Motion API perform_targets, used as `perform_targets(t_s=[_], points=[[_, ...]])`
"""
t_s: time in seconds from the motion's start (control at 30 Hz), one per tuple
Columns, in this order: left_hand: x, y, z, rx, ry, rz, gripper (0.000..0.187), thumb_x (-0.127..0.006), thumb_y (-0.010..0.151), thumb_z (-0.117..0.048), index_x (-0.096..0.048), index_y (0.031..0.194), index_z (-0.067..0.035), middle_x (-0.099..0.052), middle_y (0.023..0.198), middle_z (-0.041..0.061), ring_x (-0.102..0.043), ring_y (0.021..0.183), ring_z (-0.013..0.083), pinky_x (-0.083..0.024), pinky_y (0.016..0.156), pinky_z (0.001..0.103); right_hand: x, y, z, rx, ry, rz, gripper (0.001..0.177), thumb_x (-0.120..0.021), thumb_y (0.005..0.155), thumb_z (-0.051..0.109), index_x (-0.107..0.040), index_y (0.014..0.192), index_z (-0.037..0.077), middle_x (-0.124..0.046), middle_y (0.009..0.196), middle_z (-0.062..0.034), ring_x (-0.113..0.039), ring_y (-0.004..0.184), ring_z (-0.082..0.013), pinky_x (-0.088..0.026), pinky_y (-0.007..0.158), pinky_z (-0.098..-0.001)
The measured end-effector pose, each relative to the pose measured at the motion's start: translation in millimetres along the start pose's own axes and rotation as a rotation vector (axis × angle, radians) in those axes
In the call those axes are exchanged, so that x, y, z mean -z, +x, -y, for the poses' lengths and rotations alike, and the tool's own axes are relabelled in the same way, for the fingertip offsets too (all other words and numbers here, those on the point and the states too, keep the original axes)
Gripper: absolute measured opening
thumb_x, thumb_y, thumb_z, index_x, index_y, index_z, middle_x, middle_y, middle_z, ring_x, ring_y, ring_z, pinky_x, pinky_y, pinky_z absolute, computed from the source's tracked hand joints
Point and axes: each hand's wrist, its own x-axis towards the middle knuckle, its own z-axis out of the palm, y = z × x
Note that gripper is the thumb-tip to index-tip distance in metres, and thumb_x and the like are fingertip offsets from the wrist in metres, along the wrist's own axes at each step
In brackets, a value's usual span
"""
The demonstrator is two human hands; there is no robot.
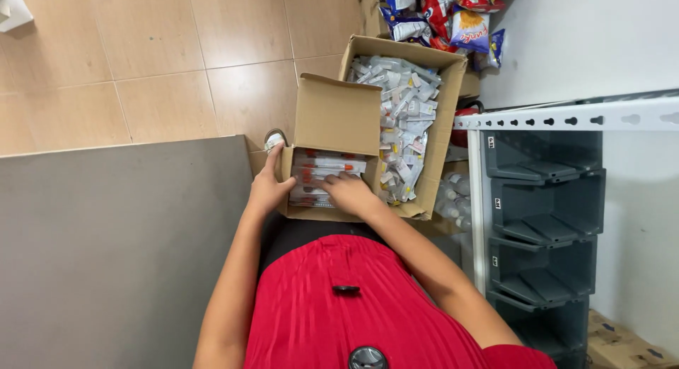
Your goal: The person transfers small, individually wrapped items from a large cardboard box into a smaller one. They arrange the items neatly in the smaller box and then place it on a nearby shelf.
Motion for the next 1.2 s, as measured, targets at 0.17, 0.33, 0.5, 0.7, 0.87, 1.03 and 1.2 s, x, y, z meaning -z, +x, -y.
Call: perform_targets(t_s=[0.17,0.33,0.5,0.7,0.87,1.03,1.2], points=[[2.0,-1.8,3.3,0.033,0.003,-0.013,0.092,-0.075,0.079,-0.026,-0.030,0.159,-0.039,-0.068,0.130,0.022,-0.065,0.117,0.0447,-0.053,0.099,0.048,17.2,-0.5,1.7,-0.010,0.042,-0.070,0.043,-0.069,0.083,0.013,-0.065,0.126,0.012,-0.069,0.112,-0.0120,-0.067,0.099,-0.0342,-0.055,0.084,-0.0458],[10.2,2.6,37.2,0.049,-0.070,-0.121,0.094,-0.077,0.075,-0.022,-0.033,0.156,-0.041,-0.069,0.133,0.019,-0.070,0.111,0.0375,-0.054,0.095,0.045,82.5,-18.3,-1.5,-0.162,0.697,-0.444,0.021,-0.065,0.100,0.014,-0.069,0.119,0.006,-0.073,0.111,-0.0101,-0.070,0.102,-0.0220,-0.056,0.091,-0.0364],[42.0,-9.6,63.2,0.278,-0.546,-0.352,0.094,-0.069,0.080,-0.008,-0.029,0.162,-0.030,-0.069,0.119,0.015,-0.069,0.104,0.0281,-0.058,0.086,0.041,83.9,-44.1,-68.9,-0.705,0.955,-0.845,0.018,-0.058,0.103,0.014,-0.070,0.114,0.005,-0.073,0.099,-0.0033,-0.064,0.085,-0.0096,-0.055,0.080,-0.0278],[60.5,-27.3,128.1,0.101,-0.537,-0.600,0.087,-0.075,0.089,-0.003,-0.030,0.163,-0.015,-0.048,0.153,0.016,-0.055,0.131,0.0258,-0.050,0.105,0.038,-16.3,-50.2,-133.8,-0.751,0.637,-0.276,0.032,-0.065,0.094,0.022,-0.070,0.122,0.008,-0.073,0.113,-0.0090,-0.068,0.091,-0.0208,-0.055,0.085,-0.0351],[69.1,-41.9,107.9,0.248,-0.582,-0.569,0.089,-0.074,0.084,-0.004,-0.030,0.161,-0.017,-0.049,0.148,0.017,-0.058,0.124,0.0246,-0.053,0.098,0.036,-94.9,-5.3,-135.3,-0.514,0.628,-0.173,0.037,-0.063,0.094,0.024,-0.069,0.125,0.006,-0.074,0.119,-0.0167,-0.071,0.107,-0.0290,-0.055,0.093,-0.0390],[66.1,-50.7,101.9,0.282,-0.591,-0.510,0.091,-0.074,0.083,-0.005,-0.029,0.161,-0.018,-0.057,0.141,0.018,-0.063,0.119,0.0242,-0.055,0.094,0.037,-115.8,29.9,-104.8,-0.327,0.366,-0.071,0.041,-0.062,0.092,0.023,-0.068,0.127,0.003,-0.072,0.114,-0.0241,-0.068,0.106,-0.0407,-0.055,0.093,-0.0465],[73.3,-55.7,88.5,0.355,-0.582,-0.454,0.094,-0.073,0.083,-0.005,-0.025,0.162,-0.021,-0.063,0.133,0.021,-0.067,0.109,0.0243,-0.057,0.088,0.039,-121.8,38.3,-100.0,-0.514,-0.055,0.085,0.026,-0.058,0.092,0.027,-0.066,0.109,0.010,-0.075,0.095,-0.0185,-0.072,0.090,-0.0394,-0.056,0.072,-0.0549]])
